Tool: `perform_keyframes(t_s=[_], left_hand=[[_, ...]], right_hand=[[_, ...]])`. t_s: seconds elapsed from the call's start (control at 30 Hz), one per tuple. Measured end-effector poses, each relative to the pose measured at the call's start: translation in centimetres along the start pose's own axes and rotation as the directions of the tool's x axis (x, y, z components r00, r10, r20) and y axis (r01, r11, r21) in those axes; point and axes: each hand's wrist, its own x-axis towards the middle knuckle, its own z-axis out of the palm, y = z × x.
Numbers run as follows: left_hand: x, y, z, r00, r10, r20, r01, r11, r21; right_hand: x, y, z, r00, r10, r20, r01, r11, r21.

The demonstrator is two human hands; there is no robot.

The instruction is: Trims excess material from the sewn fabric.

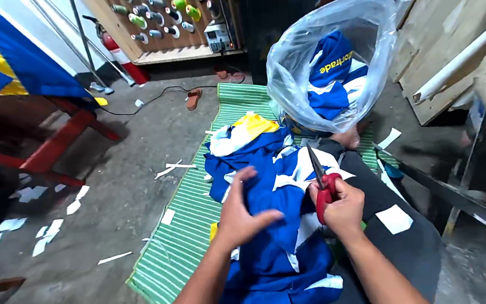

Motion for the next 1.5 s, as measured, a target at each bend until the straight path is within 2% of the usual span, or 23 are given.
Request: perform_keyframes(t_s=[0.07,0.13,0.2,0.23,0.3,0.37,0.43,0.57,0.7,0.77,0.83,0.87,0.93,0.97,1.0,1.07,1.13,1.2,1.27,1.3,1.37,1.43,1.5], left_hand=[[0.3,-0.1,1.0,0.98,0.201,0.0,-0.198,0.965,0.17],[1.1,-0.5,-1.1,0.971,0.226,-0.077,-0.217,0.969,0.117],[1.3,-0.5,-3.9,0.976,-0.019,-0.218,-0.022,0.982,-0.186],[1.4,-0.6,-4.8,0.946,-0.192,-0.261,0.081,0.919,-0.385],[1.0,-1.5,-5.3,0.877,-0.446,-0.182,0.198,0.678,-0.707],[0.4,-2.0,-4.0,0.855,-0.514,-0.068,0.237,0.504,-0.83],[0.0,-1.5,-2.2,0.864,-0.504,0.0,0.258,0.444,-0.858],[0.8,-0.3,-0.7,0.896,-0.443,0.019,0.262,0.494,-0.829],[1.2,-0.6,-1.1,0.905,-0.424,0.038,0.286,0.539,-0.792],[1.0,-1.5,-1.9,0.888,-0.46,-0.03,0.3,0.626,-0.72],[0.9,-3.2,-3.0,0.879,-0.408,-0.248,0.263,0.847,-0.461],[0.9,-4.3,-3.8,0.892,-0.276,-0.357,0.193,0.949,-0.25],[1.5,-5.1,-5.8,0.915,0.053,-0.399,-0.036,0.998,0.051],[2.0,-4.1,-6.0,0.919,0.158,-0.363,-0.138,0.987,0.081],[2.5,-2.5,-5.4,0.929,0.227,-0.293,-0.232,0.972,0.019],[3.6,0.4,-2.9,0.925,0.377,-0.04,-0.378,0.907,-0.184],[4.8,1.9,-0.5,0.883,0.455,0.115,-0.404,0.861,-0.308],[5.5,2.0,0.1,0.903,0.42,0.087,-0.359,0.852,-0.382],[5.4,1.5,-2.0,0.91,0.406,0.084,-0.338,0.845,-0.415],[4.8,1.5,-3.7,0.918,0.391,0.071,-0.332,0.852,-0.405],[3.2,1.5,-8.5,0.938,0.347,-0.019,-0.326,0.862,-0.388],[1.7,0.5,-14.4,0.922,0.367,-0.123,-0.386,0.848,-0.363],[0.5,0.8,-17.7,0.91,0.368,-0.192,-0.409,0.874,-0.262]], right_hand=[[0.2,-0.1,-0.2,1.0,-0.009,-0.015,0.009,1.0,-0.017],[0.0,0.7,-1.0,1.0,0.023,-0.022,-0.023,1.0,-0.019],[-0.8,1.9,-1.9,0.993,0.108,-0.052,-0.107,0.994,0.028],[-1.2,2.6,-2.2,0.982,0.176,-0.062,-0.172,0.983,0.069],[-2.1,3.9,-2.7,0.942,0.333,-0.044,-0.326,0.937,0.126],[-3.0,4.6,-2.7,0.922,0.388,0.017,-0.388,0.92,0.06],[-3.8,4.0,-2.7,0.932,0.356,0.064,-0.352,0.934,-0.058],[-4.2,1.4,-2.7,0.994,0.09,0.069,-0.076,0.98,-0.186],[-4.5,0.3,-1.6,0.976,-0.083,0.199,0.116,0.981,-0.158],[-4.6,0.6,-0.1,0.965,-0.148,0.215,0.186,0.968,-0.17],[-4.3,0.9,0.9,0.982,-0.119,0.149,0.138,0.982,-0.126],[-3.8,0.6,0.9,0.993,-0.048,0.106,0.055,0.996,-0.068],[-2.0,-1.2,0.5,0.991,0.13,0.044,-0.134,0.982,0.136],[-1.0,-2.6,0.3,0.978,0.205,0.048,-0.21,0.944,0.256],[-0.1,-4.0,0.2,0.966,0.25,0.069,-0.258,0.895,0.365],[1.3,-6.6,0.6,0.968,0.228,0.106,-0.247,0.793,0.557],[2.6,-9.3,1.6,0.978,0.178,0.107,-0.201,0.675,0.71],[3.8,-11.4,2.2,0.974,0.183,0.133,-0.211,0.523,0.826],[4.8,-12.8,2.8,0.95,0.23,0.211,-0.283,0.346,0.895],[5.1,-13.0,3.0,0.935,0.234,0.268,-0.332,0.303,0.893],[5.2,-12.5,2.6,0.91,0.175,0.377,-0.415,0.386,0.824],[5.0,-10.9,0.8,0.895,0.073,0.441,-0.384,0.631,0.674],[4.1,-8.3,-1.4,0.901,0.072,0.428,-0.304,0.808,0.505]])
